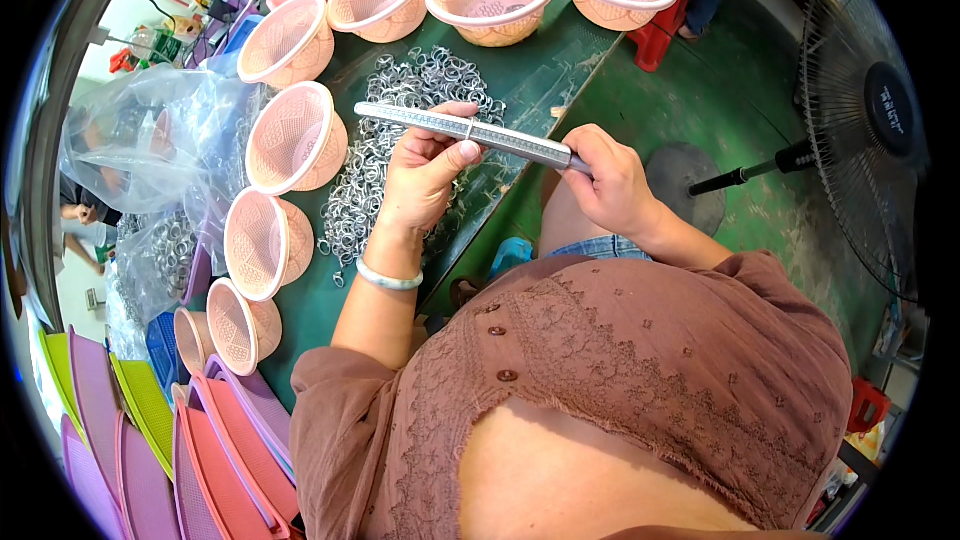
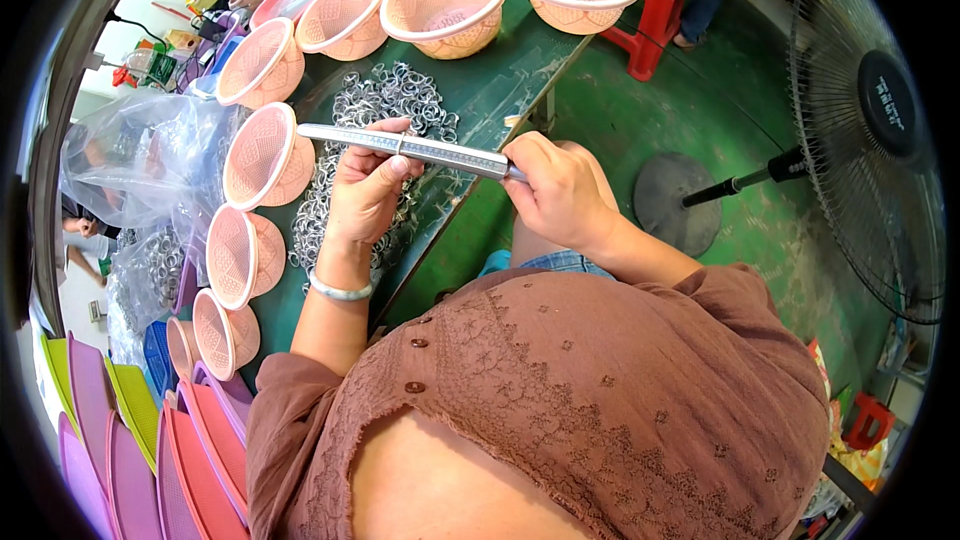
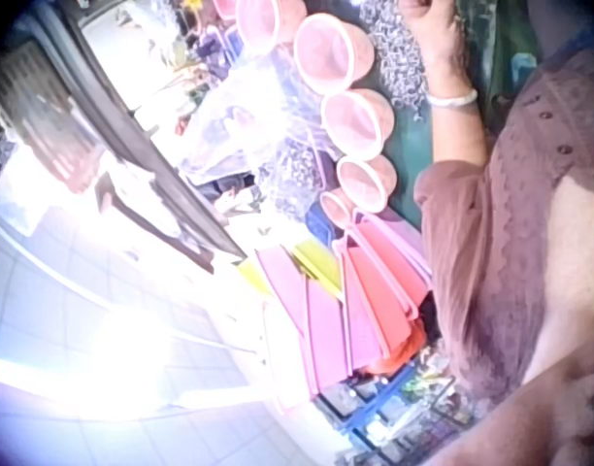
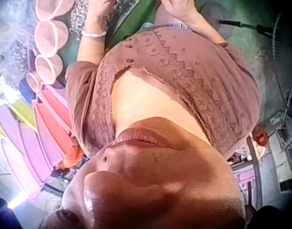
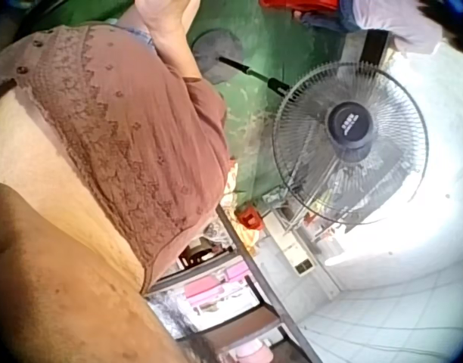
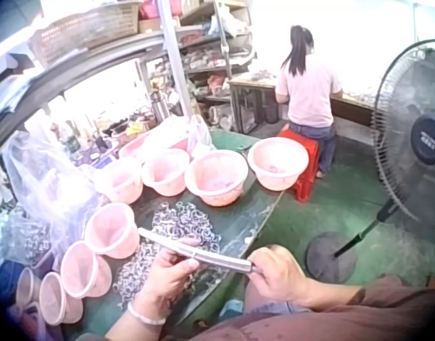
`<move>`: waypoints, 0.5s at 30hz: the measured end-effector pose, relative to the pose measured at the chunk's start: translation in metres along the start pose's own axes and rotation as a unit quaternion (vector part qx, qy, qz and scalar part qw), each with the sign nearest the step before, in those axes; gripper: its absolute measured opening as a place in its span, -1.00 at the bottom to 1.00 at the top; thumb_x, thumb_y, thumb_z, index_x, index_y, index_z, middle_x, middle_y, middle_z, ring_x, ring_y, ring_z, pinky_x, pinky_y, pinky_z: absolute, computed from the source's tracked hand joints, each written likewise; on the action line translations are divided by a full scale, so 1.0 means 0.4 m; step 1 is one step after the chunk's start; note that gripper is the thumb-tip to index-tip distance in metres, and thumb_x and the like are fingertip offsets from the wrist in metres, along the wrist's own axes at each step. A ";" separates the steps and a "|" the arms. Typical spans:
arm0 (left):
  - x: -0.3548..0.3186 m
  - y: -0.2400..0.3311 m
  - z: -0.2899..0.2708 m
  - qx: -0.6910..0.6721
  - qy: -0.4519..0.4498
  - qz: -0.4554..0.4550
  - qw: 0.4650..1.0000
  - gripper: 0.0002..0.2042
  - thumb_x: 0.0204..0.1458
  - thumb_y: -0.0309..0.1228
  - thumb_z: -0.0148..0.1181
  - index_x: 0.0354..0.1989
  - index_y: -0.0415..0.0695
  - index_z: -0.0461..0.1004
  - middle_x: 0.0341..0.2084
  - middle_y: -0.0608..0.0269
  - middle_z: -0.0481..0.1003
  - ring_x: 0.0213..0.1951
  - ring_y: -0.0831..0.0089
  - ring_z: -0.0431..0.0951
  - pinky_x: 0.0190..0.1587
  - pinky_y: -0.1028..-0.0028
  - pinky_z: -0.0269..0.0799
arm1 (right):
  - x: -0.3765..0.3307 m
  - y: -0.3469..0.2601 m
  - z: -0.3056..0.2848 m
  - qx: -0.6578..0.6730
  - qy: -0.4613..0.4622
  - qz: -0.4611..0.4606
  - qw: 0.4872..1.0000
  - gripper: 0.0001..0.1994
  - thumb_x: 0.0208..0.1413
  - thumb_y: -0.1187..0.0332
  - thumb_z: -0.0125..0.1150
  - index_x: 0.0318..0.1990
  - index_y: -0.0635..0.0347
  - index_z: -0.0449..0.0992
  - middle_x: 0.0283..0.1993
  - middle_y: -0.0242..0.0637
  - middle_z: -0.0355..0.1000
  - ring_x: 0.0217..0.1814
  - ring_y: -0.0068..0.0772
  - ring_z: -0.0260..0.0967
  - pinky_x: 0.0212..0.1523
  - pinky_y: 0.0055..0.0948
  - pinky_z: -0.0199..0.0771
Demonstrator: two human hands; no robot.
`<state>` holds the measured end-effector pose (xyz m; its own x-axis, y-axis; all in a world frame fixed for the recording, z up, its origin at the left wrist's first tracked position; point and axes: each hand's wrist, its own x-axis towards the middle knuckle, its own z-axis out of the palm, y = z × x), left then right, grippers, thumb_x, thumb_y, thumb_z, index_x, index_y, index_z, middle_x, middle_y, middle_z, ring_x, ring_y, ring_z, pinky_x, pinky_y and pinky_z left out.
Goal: The person picks up metal rings from a pile on the table and slides them onto a long metal rod to verify their size and fit.
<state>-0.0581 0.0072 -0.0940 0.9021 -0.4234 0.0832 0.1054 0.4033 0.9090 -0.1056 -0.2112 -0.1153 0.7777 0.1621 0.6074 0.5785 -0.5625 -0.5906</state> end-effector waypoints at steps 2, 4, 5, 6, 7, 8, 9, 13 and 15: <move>-0.002 0.001 -0.009 0.002 -0.013 0.002 1.000 -0.61 -0.09 -0.57 0.17 -0.04 -0.26 0.29 -0.35 0.20 0.44 -0.33 0.49 0.44 -0.25 0.55 0.35 | 0.002 -0.003 0.000 0.003 0.000 -0.005 1.000 -0.83 -0.28 0.53 0.16 -0.45 0.22 0.34 -0.49 -0.23 0.32 -0.55 -0.14 0.29 -0.55 -0.33 0.27; 0.000 0.001 -0.009 0.006 -0.022 0.005 1.000 -0.62 -0.10 -0.56 0.18 -0.05 -0.25 0.30 -0.36 0.20 0.44 -0.33 0.49 0.44 -0.26 0.55 0.36 | 0.000 -0.003 0.000 0.007 0.001 -0.005 1.000 -0.84 -0.28 0.53 0.16 -0.45 0.21 0.34 -0.49 -0.24 0.32 -0.56 -0.15 0.29 -0.56 -0.33 0.26; 0.000 0.003 -0.009 0.008 -0.025 0.006 1.000 -0.62 -0.11 -0.56 0.18 -0.05 -0.25 0.30 -0.36 0.20 0.44 -0.34 0.49 0.45 -0.27 0.55 0.36 | -0.001 -0.002 0.000 0.009 0.002 -0.006 1.000 -0.84 -0.28 0.53 0.16 -0.45 0.21 0.35 -0.49 -0.24 0.32 -0.56 -0.16 0.29 -0.56 -0.33 0.26; 0.002 0.007 -0.007 0.010 -0.027 0.007 1.000 -0.62 -0.11 -0.56 0.19 -0.06 -0.25 0.30 -0.37 0.20 0.44 -0.35 0.49 0.45 -0.27 0.55 0.36 | 0.000 -0.003 -0.001 0.011 0.000 -0.002 1.000 -0.84 -0.28 0.53 0.16 -0.45 0.21 0.35 -0.50 -0.24 0.32 -0.57 -0.16 0.29 -0.57 -0.34 0.26; 0.003 0.009 -0.006 0.013 -0.030 0.009 0.999 -0.62 -0.11 -0.55 0.19 -0.06 -0.24 0.30 -0.37 0.21 0.44 -0.36 0.49 0.45 -0.28 0.55 0.36 | 0.000 -0.003 -0.002 0.013 -0.001 0.001 1.000 -0.84 -0.28 0.53 0.17 -0.45 0.20 0.35 -0.50 -0.24 0.32 -0.57 -0.17 0.29 -0.57 -0.34 0.26; 0.003 0.008 -0.005 0.014 -0.026 0.007 1.000 -0.62 -0.11 -0.55 0.19 -0.06 -0.24 0.30 -0.37 0.21 0.45 -0.37 0.49 0.45 -0.28 0.54 0.37 | 0.000 -0.004 -0.004 0.015 -0.002 0.004 1.000 -0.84 -0.28 0.53 0.17 -0.45 0.20 0.35 -0.50 -0.25 0.33 -0.58 -0.18 0.29 -0.58 -0.35 0.26; 0.004 0.009 -0.006 0.016 -0.025 0.007 1.000 -0.62 -0.11 -0.55 0.19 -0.07 -0.25 0.31 -0.37 0.21 0.45 -0.37 0.49 0.45 -0.29 0.54 0.37 | 0.002 -0.004 -0.004 0.024 -0.001 0.002 1.000 -0.84 -0.27 0.53 0.17 -0.45 0.20 0.35 -0.50 -0.25 0.32 -0.58 -0.19 0.29 -0.58 -0.36 0.25; 0.004 0.016 -0.007 0.040 -0.016 0.008 0.999 -0.65 -0.13 -0.54 0.21 -0.12 -0.24 0.33 -0.42 0.24 0.45 -0.40 0.51 0.44 -0.31 0.56 0.37 | 0.002 -0.002 -0.002 0.043 -0.012 -0.002 0.999 -0.84 -0.25 0.54 0.19 -0.46 0.20 0.36 -0.51 -0.26 0.32 -0.59 -0.22 0.29 -0.59 -0.39 0.23; 0.006 0.016 -0.007 0.041 -0.016 0.013 0.999 -0.67 -0.15 -0.54 0.22 -0.16 -0.23 0.33 -0.43 0.25 0.45 -0.40 0.52 0.44 -0.32 0.57 0.36 | 0.002 -0.004 -0.005 0.061 -0.026 0.007 0.998 -0.85 -0.23 0.54 0.19 -0.44 0.22 0.37 -0.51 -0.25 0.32 -0.58 -0.26 0.29 -0.58 -0.42 0.22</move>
<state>-0.0541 0.0111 -0.0890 0.8898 -0.4404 0.1193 0.0462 0.3471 0.9367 -0.1063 -0.2116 -0.1127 0.7953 0.1991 0.5727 0.5913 -0.4630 -0.6603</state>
